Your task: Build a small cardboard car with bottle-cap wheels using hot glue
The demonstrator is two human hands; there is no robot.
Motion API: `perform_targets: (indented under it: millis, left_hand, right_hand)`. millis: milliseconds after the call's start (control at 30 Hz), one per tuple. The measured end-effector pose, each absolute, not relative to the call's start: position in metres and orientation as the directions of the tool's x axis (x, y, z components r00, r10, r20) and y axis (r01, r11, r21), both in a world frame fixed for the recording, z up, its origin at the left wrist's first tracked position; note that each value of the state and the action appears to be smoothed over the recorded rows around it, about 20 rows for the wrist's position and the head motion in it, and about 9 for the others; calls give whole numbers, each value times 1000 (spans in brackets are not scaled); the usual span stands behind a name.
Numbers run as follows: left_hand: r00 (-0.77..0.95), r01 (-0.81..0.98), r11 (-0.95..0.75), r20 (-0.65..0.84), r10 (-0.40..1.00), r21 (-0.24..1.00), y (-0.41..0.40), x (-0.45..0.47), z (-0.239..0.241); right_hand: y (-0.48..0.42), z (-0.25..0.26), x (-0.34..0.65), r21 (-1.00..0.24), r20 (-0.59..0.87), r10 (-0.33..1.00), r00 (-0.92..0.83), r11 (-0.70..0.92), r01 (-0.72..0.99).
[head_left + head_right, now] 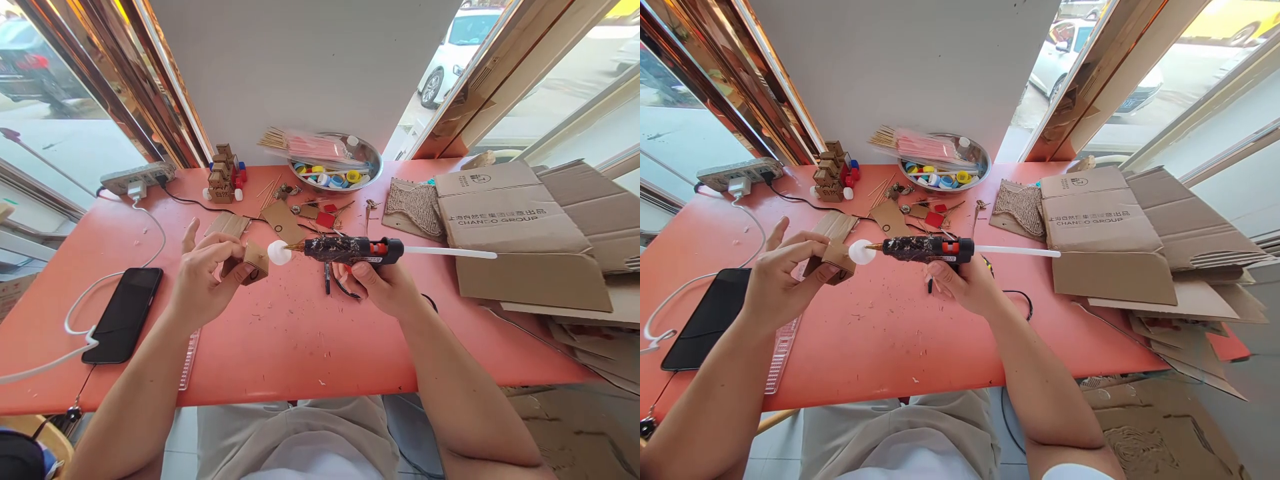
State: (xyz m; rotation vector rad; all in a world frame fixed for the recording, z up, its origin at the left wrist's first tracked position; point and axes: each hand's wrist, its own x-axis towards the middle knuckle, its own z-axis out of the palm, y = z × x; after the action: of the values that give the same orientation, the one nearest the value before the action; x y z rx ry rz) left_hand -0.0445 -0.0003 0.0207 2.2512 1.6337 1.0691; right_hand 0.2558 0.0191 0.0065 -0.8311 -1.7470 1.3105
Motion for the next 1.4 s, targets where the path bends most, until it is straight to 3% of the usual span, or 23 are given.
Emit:
perform_targets:
  millis: [1400]
  left_hand:
    - [124,759,-382,458,880,527,-1,-41,21]
  right_hand:
    - [20,8,252,-965,223,848,-482,263,17]
